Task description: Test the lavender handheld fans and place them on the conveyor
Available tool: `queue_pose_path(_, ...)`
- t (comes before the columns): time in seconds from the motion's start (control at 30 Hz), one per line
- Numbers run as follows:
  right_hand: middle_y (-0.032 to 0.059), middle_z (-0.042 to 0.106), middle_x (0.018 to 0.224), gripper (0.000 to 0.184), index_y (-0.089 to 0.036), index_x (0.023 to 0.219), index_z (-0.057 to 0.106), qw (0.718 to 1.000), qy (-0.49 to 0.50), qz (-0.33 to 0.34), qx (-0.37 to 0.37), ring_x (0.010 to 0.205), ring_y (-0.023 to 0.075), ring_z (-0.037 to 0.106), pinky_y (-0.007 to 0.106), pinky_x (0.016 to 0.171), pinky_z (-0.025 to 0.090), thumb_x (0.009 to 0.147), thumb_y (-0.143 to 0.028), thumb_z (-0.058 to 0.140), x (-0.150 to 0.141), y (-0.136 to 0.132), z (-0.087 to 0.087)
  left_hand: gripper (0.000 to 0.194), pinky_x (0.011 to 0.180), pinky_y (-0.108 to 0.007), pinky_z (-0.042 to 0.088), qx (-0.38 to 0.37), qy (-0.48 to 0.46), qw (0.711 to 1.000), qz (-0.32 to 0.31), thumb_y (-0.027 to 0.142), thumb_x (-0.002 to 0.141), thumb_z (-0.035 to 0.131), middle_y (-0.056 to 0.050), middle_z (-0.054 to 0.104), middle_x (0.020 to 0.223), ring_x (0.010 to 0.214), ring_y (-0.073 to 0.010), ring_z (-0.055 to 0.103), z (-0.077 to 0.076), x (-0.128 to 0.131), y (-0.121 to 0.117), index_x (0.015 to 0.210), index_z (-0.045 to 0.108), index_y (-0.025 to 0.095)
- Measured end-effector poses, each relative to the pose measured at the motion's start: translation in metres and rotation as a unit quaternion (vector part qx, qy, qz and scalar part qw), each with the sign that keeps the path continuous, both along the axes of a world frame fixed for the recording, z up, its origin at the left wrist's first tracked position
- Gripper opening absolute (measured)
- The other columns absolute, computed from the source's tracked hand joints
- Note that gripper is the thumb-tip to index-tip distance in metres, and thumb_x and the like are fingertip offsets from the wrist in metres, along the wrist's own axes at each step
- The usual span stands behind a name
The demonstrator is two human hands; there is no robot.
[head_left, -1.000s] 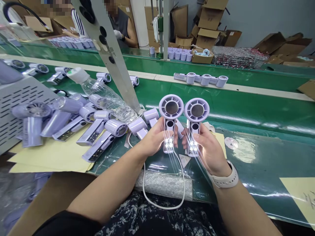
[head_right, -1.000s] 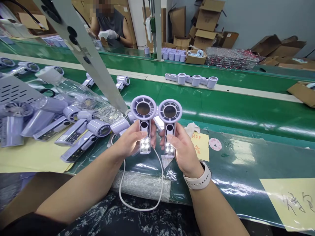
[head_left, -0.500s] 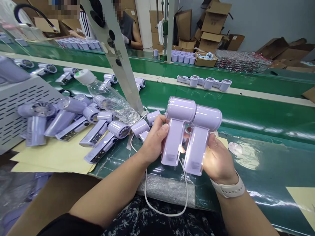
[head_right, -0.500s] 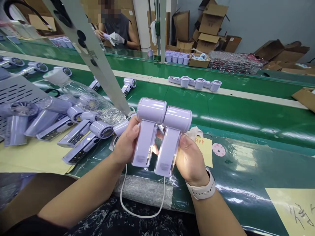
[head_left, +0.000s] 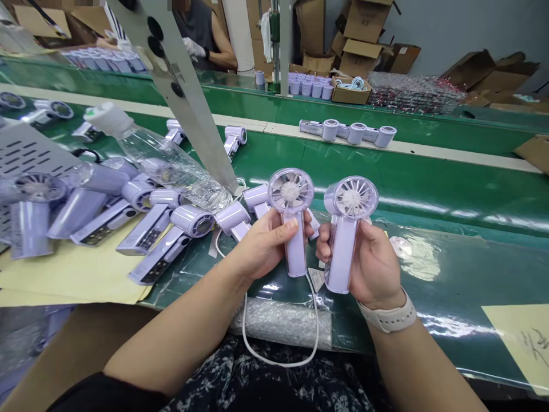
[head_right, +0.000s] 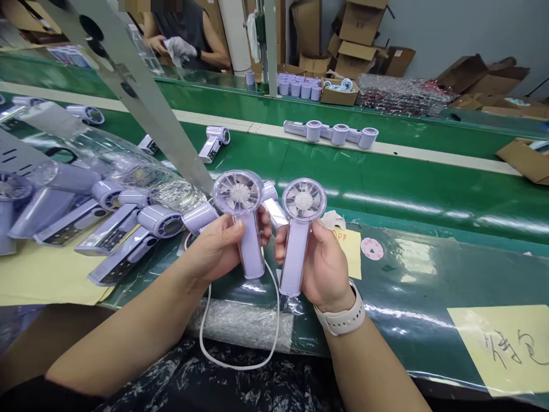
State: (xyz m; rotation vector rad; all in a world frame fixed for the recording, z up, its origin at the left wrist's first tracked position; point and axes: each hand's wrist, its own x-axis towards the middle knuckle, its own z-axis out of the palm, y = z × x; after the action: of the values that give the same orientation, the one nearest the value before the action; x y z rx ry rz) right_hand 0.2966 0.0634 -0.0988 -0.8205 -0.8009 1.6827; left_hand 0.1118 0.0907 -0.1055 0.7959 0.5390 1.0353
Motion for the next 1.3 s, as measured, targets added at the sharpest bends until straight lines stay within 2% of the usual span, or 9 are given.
queue_pose_path(0.23, 0.0047, 0.067, 0.081, 0.034, -0.026, 0.096, 0.068, 1.000, -0.021, -0.008, 0.014, 0.067, 0.0227, 0.064, 0.040, 0.062, 0.058, 0.094, -0.058, 0.057, 0.009, 0.000, -0.001, 0.028, 0.081, -0.036, 0.059, -0.019, -0.043, 0.999, 0.014, 0.028, 0.079, 0.075, -0.009, 0.078, 0.098, 0.084, -0.0230, 0.074, 0.000, -0.003, 0.005, 0.102, 0.069, 0.015)
queue_pose_path(0.4, 0.0061, 0.074, 0.100, 0.027, -0.031, 0.113, 0.069, 0.994, -0.034, -0.105, 0.021, 0.090, 0.0278, 0.073, 0.048, 0.083, 0.063, 0.094, -0.047, 0.061, 0.008, 0.000, 0.001, 0.039, 0.075, -0.033, 0.060, 0.023, 0.012, 0.999, 0.029, 0.031, 0.077, 0.085, -0.008, 0.081, 0.099, 0.082, -0.0241, 0.078, 0.000, -0.006, 0.005, 0.110, 0.068, 0.017)
queue_pose_path(0.7, 0.0052, 0.079, 0.092, 0.028, -0.031, 0.126, 0.067, 0.991, -0.043, -0.128, 0.015, 0.079, 0.0251, 0.076, 0.042, 0.070, 0.063, 0.102, -0.039, 0.055, 0.001, 0.001, -0.001, 0.057, 0.066, -0.025, 0.058, 0.055, 0.028, 0.998, 0.013, 0.047, 0.070, 0.096, -0.007, 0.080, 0.088, 0.072, -0.0169, 0.075, -0.006, -0.004, 0.006, 0.108, 0.067, 0.017)
queue_pose_path(0.9, 0.0062, 0.079, 0.101, 0.024, -0.030, 0.117, 0.072, 0.977, -0.125, -0.116, 0.128, 0.087, 0.0303, 0.077, 0.050, 0.077, 0.064, 0.097, -0.042, 0.065, 0.014, -0.007, -0.006, 0.057, 0.077, -0.032, 0.059, 0.108, 0.112, 0.987, 0.046, 0.041, 0.073, 0.092, -0.012, 0.081, 0.105, 0.090, -0.0241, 0.077, -0.002, -0.009, 0.002, 0.120, 0.069, 0.017)
queue_pose_path(0.97, 0.0071, 0.077, 0.119, 0.037, -0.032, 0.124, 0.071, 0.943, -0.219, -0.119, 0.219, 0.110, 0.0342, 0.074, 0.056, 0.098, 0.059, 0.089, -0.035, 0.079, 0.020, -0.012, -0.002, 0.052, 0.092, -0.039, 0.059, 0.204, 0.167, 0.961, 0.086, 0.031, 0.072, 0.091, -0.011, 0.080, 0.111, 0.103, -0.0278, 0.076, 0.001, -0.012, -0.002, 0.119, 0.072, 0.020)
queue_pose_path(1.03, 0.0071, 0.072, 0.137, 0.057, -0.034, 0.133, 0.068, 0.894, -0.290, -0.100, 0.327, 0.137, 0.0377, 0.059, 0.061, 0.120, 0.041, 0.080, -0.028, 0.089, 0.024, -0.015, 0.003, 0.034, 0.114, -0.049, 0.048, 0.310, 0.207, 0.919, 0.132, 0.027, 0.076, 0.087, -0.009, 0.080, 0.114, 0.118, -0.0311, 0.072, 0.002, -0.014, -0.003, 0.108, 0.076, 0.023)
queue_pose_path(1.13, 0.0056, 0.063, 0.151, 0.070, -0.038, 0.146, 0.059, 0.859, -0.295, -0.054, 0.414, 0.154, 0.0380, 0.041, 0.067, 0.129, 0.024, 0.083, -0.033, 0.089, 0.026, -0.015, 0.004, 0.006, 0.129, -0.056, 0.025, 0.375, 0.239, 0.877, 0.182, 0.028, 0.089, 0.075, -0.008, 0.081, 0.116, 0.130, -0.0293, 0.067, -0.002, -0.010, -0.004, 0.094, 0.077, 0.027)
queue_pose_path(1.23, 0.0057, 0.063, 0.151, 0.088, -0.045, 0.158, 0.039, 0.869, -0.284, -0.035, 0.404, 0.146, 0.0381, 0.053, 0.071, 0.125, 0.027, 0.086, -0.034, 0.087, 0.029, -0.015, -0.001, 0.023, 0.124, -0.059, 0.035, 0.379, 0.216, 0.877, 0.201, 0.030, 0.079, 0.086, -0.008, 0.081, 0.113, 0.119, -0.0298, 0.071, -0.004, -0.008, -0.009, 0.100, 0.076, 0.029)
queue_pose_path(1.3, 0.0059, 0.070, 0.140, 0.091, -0.046, 0.157, 0.039, 0.885, -0.294, -0.043, 0.358, 0.131, 0.0382, 0.065, 0.069, 0.120, 0.037, 0.082, -0.032, 0.090, 0.041, -0.020, -0.002, 0.053, 0.112, -0.055, 0.050, 0.327, 0.160, 0.912, 0.189, 0.031, 0.059, 0.099, -0.006, 0.080, 0.115, 0.109, -0.0301, 0.073, 0.004, -0.014, -0.019, 0.107, 0.075, 0.033)
